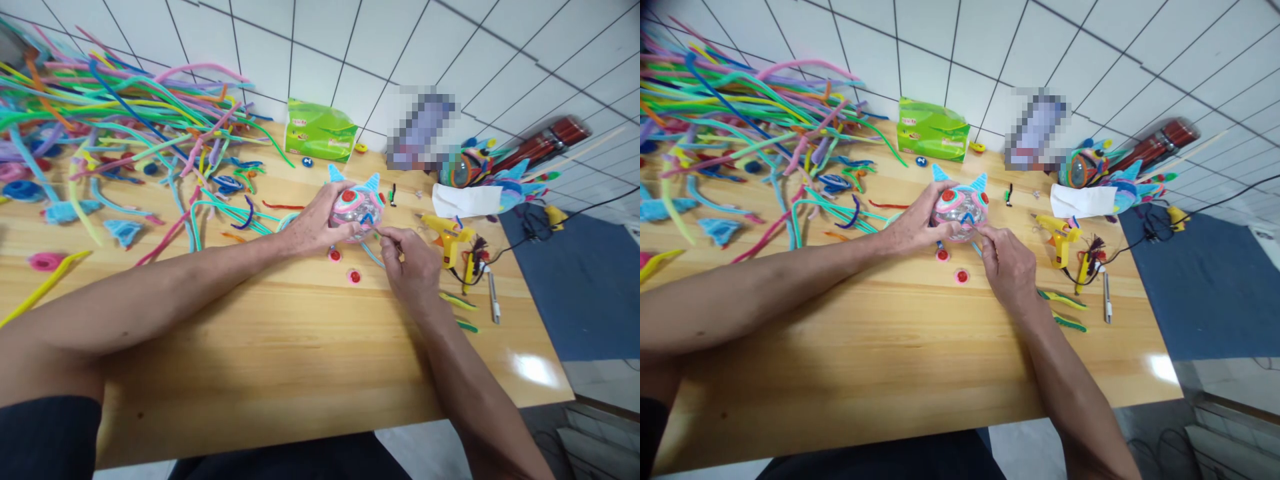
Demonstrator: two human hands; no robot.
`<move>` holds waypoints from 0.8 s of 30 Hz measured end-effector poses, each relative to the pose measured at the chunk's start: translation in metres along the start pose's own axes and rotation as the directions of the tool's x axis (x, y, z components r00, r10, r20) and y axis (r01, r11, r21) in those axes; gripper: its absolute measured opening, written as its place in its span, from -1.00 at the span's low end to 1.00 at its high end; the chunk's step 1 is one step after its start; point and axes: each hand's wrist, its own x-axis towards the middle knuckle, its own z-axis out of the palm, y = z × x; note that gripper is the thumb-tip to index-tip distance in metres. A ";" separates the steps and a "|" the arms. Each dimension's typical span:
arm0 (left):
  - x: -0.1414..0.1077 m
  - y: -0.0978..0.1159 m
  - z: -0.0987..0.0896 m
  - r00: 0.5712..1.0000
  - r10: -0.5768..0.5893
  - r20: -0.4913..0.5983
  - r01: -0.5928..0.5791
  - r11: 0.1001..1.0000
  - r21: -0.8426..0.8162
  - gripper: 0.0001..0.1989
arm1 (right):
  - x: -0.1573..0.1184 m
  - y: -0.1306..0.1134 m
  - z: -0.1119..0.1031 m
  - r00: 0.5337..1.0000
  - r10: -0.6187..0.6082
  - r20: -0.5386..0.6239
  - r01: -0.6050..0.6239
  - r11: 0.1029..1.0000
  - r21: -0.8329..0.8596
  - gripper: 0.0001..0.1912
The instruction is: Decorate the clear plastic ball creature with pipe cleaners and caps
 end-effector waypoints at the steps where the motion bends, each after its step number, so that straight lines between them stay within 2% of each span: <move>1: 0.000 0.001 0.000 1.000 -0.004 0.000 0.004 1.000 -0.001 -0.24 | 0.000 0.000 0.000 1.000 0.006 0.001 -0.006 1.000 0.002 -0.76; 5: 0.000 0.003 0.000 1.000 -0.009 -0.011 0.009 1.000 0.007 -0.21 | 0.000 0.000 -0.002 0.999 0.046 0.020 -0.046 0.999 0.005 -0.76; 9: 0.000 0.003 0.000 1.000 -0.005 -0.007 0.005 1.000 0.011 -0.23 | 0.000 0.000 -0.005 0.999 0.044 -0.010 -0.044 0.999 0.006 -0.76; 15: 0.000 0.003 0.000 1.000 -0.010 -0.007 0.010 1.000 0.011 -0.23 | 0.000 0.002 -0.002 0.999 0.044 0.029 -0.043 0.998 -0.040 -0.79; 20: 0.000 0.004 -0.001 1.000 -0.002 -0.007 0.002 1.000 0.021 -0.24 | 0.002 0.002 -0.001 0.999 -0.015 -0.031 0.015 1.000 0.007 -0.76; 24: 0.000 0.004 -0.001 1.000 -0.014 -0.002 0.014 1.000 0.003 -0.22 | 0.002 0.001 -0.001 0.999 0.029 -0.018 -0.028 0.999 0.029 -0.77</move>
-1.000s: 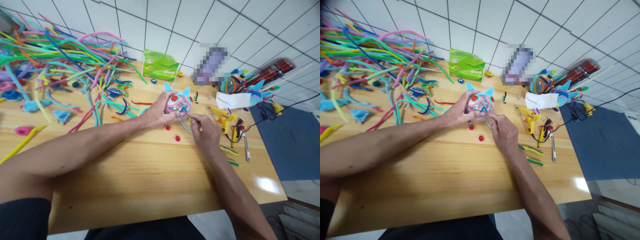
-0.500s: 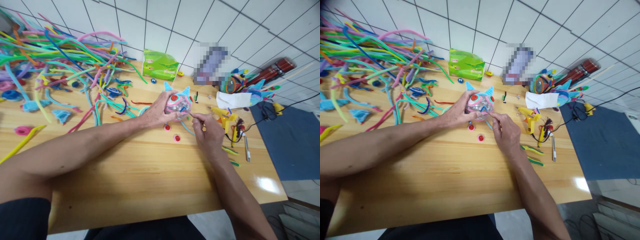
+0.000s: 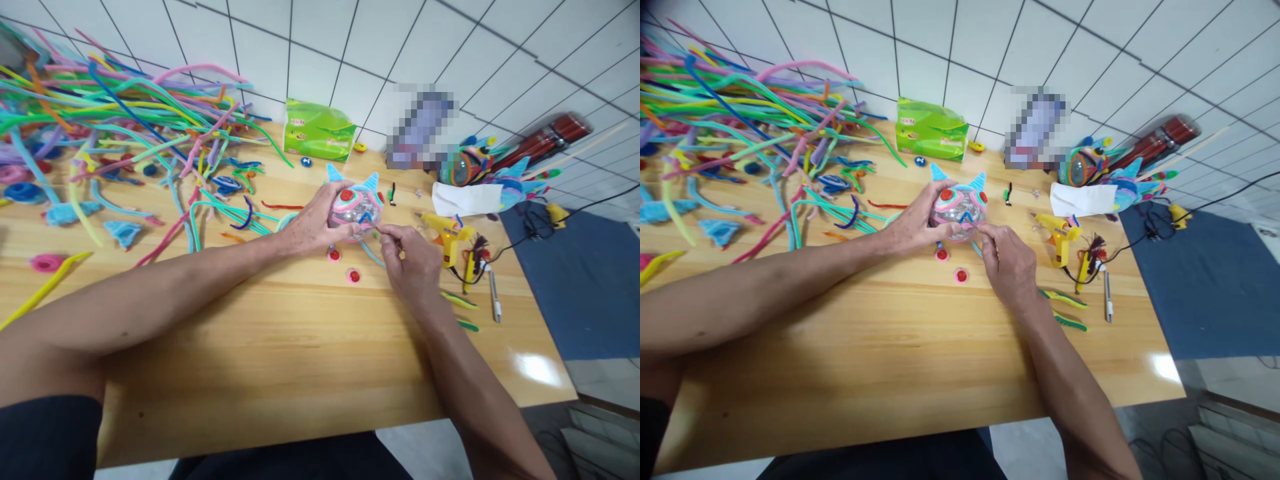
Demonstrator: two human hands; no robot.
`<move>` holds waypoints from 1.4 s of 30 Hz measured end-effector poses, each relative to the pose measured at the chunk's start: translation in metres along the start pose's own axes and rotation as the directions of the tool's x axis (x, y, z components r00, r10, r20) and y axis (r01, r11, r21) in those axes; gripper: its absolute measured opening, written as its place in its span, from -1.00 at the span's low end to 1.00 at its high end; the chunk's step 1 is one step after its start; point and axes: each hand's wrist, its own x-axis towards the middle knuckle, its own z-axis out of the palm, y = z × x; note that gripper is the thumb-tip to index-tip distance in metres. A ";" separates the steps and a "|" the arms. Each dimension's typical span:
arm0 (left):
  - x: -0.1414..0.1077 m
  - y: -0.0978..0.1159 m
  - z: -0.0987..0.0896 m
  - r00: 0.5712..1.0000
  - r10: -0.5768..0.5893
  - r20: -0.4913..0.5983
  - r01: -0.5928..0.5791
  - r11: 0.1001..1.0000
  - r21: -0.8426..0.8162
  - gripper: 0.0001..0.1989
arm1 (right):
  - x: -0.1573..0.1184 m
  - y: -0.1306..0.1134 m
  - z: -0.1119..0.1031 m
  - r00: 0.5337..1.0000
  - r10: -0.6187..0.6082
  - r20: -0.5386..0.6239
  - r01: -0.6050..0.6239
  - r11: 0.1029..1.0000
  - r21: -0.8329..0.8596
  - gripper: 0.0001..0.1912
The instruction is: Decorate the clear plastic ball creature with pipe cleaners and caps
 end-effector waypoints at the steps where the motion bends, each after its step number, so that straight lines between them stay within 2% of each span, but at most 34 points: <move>1: 0.000 0.000 0.000 1.000 0.000 0.003 0.000 1.000 -0.010 -0.22 | 0.000 0.000 0.000 0.999 0.032 0.004 -0.032 0.999 0.018 -0.78; 4: -0.001 0.002 -0.002 1.000 -0.006 0.015 0.007 0.998 -0.055 -0.28 | -0.002 -0.001 -0.002 0.985 0.173 -0.002 -0.172 0.980 0.104 -0.81; 8: -0.001 0.006 -0.006 0.998 -0.037 0.042 0.041 0.994 -0.103 -0.36 | -0.002 0.003 -0.010 0.930 0.367 0.018 -0.361 0.904 0.231 -0.83; 10: 0.000 0.008 -0.008 0.996 -0.056 0.069 0.064 0.991 -0.116 -0.32 | -0.001 0.010 -0.017 0.901 0.421 0.103 -0.433 0.859 0.272 -0.83; 13: 0.004 0.013 -0.012 0.987 -0.105 0.123 0.123 0.981 -0.151 -0.30 | -0.001 0.024 -0.026 0.845 0.423 0.327 -0.508 0.825 0.248 -0.83; 15: 0.006 0.017 -0.015 0.979 -0.142 0.145 0.167 0.970 -0.178 -0.33 | -0.002 0.033 -0.027 0.809 0.393 0.438 -0.510 0.839 0.189 -0.83; 17: 0.009 0.022 -0.018 0.970 -0.180 0.164 0.209 0.961 -0.182 -0.36 | -0.005 0.039 -0.024 0.801 0.366 0.474 -0.473 0.872 0.126 -0.83; 20: 0.012 0.031 -0.024 0.948 -0.246 0.202 0.273 0.954 -0.121 -0.36 | -0.009 0.041 -0.016 0.851 0.303 0.429 -0.371 0.925 0.081 -0.84; 24: 0.019 0.047 -0.031 0.915 -0.343 0.214 0.356 0.934 -0.025 -0.39 | -0.010 0.031 -0.005 0.935 0.264 0.238 -0.302 0.942 0.143 -0.89; 27: 0.027 0.061 -0.030 0.889 -0.416 0.194 0.420 0.907 0.018 -0.39 | -0.009 0.021 0.003 0.952 0.279 0.128 -0.303 0.923 0.238 -0.93; 32: 0.035 0.074 -0.023 0.847 -0.507 0.159 0.495 0.862 0.110 -0.32 | -0.009 0.011 0.014 0.949 0.312 0.043 -0.310 0.899 0.310 -0.90; 34: 0.036 0.075 -0.024 0.857 -0.492 0.154 0.458 0.864 0.208 -0.30 | -0.009 0.010 0.016 0.944 0.328 0.030 -0.318 0.886 0.336 -0.86; 37: 0.036 0.078 -0.032 0.887 -0.439 0.147 0.340 0.834 0.434 -0.30 | -0.008 0.007 0.019 0.938 0.344 0.040 -0.332 0.859 0.389 -0.87; 42: 0.036 0.087 -0.046 0.948 -0.297 0.119 0.120 0.675 0.728 -0.36 | -0.006 0.004 0.021 0.937 0.341 0.079 -0.342 0.842 0.418 -0.85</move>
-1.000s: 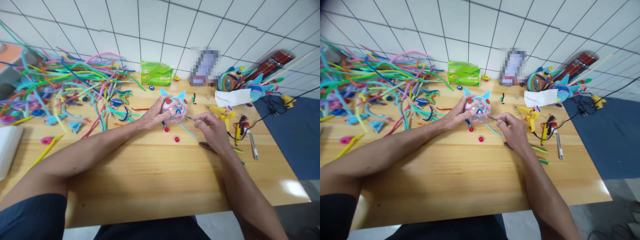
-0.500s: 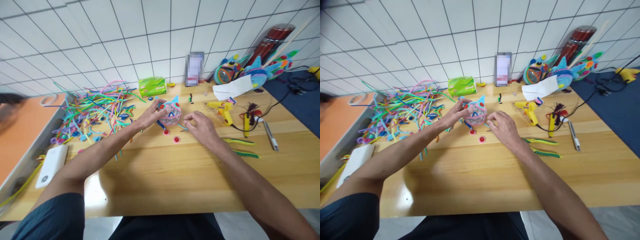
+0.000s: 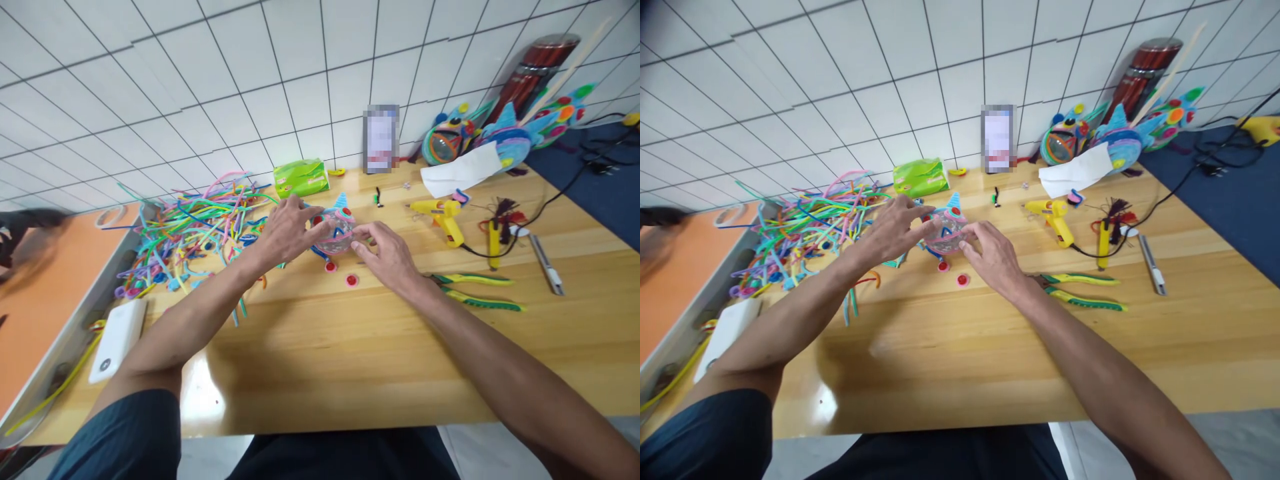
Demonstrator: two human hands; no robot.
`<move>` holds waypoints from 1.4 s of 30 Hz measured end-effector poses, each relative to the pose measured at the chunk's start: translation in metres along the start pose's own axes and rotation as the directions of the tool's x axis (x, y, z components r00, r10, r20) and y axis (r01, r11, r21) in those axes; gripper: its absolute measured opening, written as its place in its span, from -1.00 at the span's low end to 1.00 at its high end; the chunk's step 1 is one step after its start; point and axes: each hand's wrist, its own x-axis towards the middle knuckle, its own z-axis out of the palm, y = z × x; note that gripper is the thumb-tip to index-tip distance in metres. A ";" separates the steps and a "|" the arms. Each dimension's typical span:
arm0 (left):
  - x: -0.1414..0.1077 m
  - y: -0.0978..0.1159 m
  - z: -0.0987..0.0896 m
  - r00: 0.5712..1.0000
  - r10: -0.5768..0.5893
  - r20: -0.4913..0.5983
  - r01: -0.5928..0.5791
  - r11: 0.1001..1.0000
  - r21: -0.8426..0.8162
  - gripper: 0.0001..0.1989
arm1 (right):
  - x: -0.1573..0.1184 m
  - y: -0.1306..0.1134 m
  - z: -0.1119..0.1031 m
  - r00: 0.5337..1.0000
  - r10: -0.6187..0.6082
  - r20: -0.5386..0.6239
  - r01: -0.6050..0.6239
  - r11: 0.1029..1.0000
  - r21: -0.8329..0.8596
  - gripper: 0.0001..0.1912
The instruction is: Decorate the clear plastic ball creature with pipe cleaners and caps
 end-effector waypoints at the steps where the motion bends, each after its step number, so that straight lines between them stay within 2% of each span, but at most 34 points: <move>1: 0.001 0.000 -0.003 0.999 0.023 -0.031 -0.022 0.999 0.039 -0.38 | 0.000 0.000 0.000 1.000 -0.001 0.008 0.001 1.000 -0.004 -0.84; 4: 0.009 0.001 -0.010 0.993 0.095 -0.071 -0.094 0.995 0.024 -0.43 | 0.000 0.000 0.000 0.999 -0.027 0.021 0.027 0.999 -0.033 -0.83; 7: 0.020 0.001 -0.015 0.989 0.149 0.013 -0.146 0.981 -0.126 -0.46 | 0.000 -0.001 0.000 0.998 -0.052 0.021 0.053 0.997 -0.055 -0.83; 10: 0.027 0.003 -0.016 0.981 0.128 0.144 -0.089 0.964 -0.250 -0.45 | 0.000 -0.001 0.000 0.998 -0.060 0.028 0.062 0.996 -0.063 -0.84; 13: 0.030 0.006 -0.014 0.976 0.109 0.187 -0.053 0.959 -0.279 -0.43 | -0.001 -0.002 0.000 0.997 -0.075 0.037 0.077 0.995 -0.071 -0.81; 20: 0.031 0.006 -0.005 0.968 0.194 0.156 -0.145 0.949 -0.281 -0.49 | -0.002 -0.002 0.001 0.997 -0.060 0.052 0.064 0.994 -0.084 -0.73; 24: 0.032 0.003 -0.001 0.971 0.202 0.125 -0.162 0.948 -0.275 -0.53 | -0.001 -0.006 -0.002 0.995 -0.081 0.062 0.087 0.991 -0.100 -0.75; 27: 0.032 0.002 0.002 0.975 0.193 0.109 -0.155 0.946 -0.283 -0.54 | 0.002 -0.010 -0.018 0.995 -0.061 0.083 0.075 0.982 -0.172 -0.79; 29: 0.031 0.002 0.004 0.978 0.180 0.102 -0.145 0.948 -0.284 -0.55 | 0.005 -0.013 -0.040 0.994 -0.013 0.106 0.041 0.964 -0.264 -0.86; 31: 0.030 0.002 0.004 0.981 0.170 0.098 -0.135 0.948 -0.289 -0.55 | 0.007 -0.017 -0.067 0.989 0.084 0.125 -0.026 0.914 -0.406 -0.93; 33: 0.030 0.000 0.004 0.980 0.164 0.110 -0.122 0.942 -0.314 -0.55 | 0.006 -0.021 -0.096 0.956 0.272 0.112 -0.152 0.783 -0.603 -0.87; 34: 0.029 0.000 0.003 0.980 0.163 0.119 -0.116 0.937 -0.330 -0.56 | 0.004 -0.022 -0.110 0.919 0.386 0.073 -0.230 0.679 -0.697 -0.83; 36: 0.029 -0.003 0.002 0.976 0.171 0.133 -0.113 0.927 -0.358 -0.57 | 0.000 -0.019 -0.131 0.808 0.589 -0.034 -0.367 0.456 -0.811 -0.75; 38: 0.029 -0.006 0.002 0.973 0.191 0.131 -0.132 0.921 -0.366 -0.56 | -0.005 -0.006 -0.144 0.729 0.673 -0.125 -0.441 0.322 -0.838 -0.73; 39: 0.029 -0.007 0.003 0.972 0.201 0.124 -0.144 0.920 -0.366 -0.55 | -0.007 0.003 -0.148 0.726 0.668 -0.161 -0.463 0.302 -0.833 -0.72; 40: 0.029 -0.008 0.003 0.971 0.208 0.115 -0.153 0.919 -0.364 -0.54 | -0.009 0.014 -0.150 0.751 0.632 -0.191 -0.472 0.310 -0.825 -0.70; 42: 0.030 -0.010 0.005 0.972 0.213 0.102 -0.163 0.920 -0.357 -0.51 | -0.009 0.034 -0.148 0.794 0.578 -0.189 -0.463 0.373 -0.804 -0.66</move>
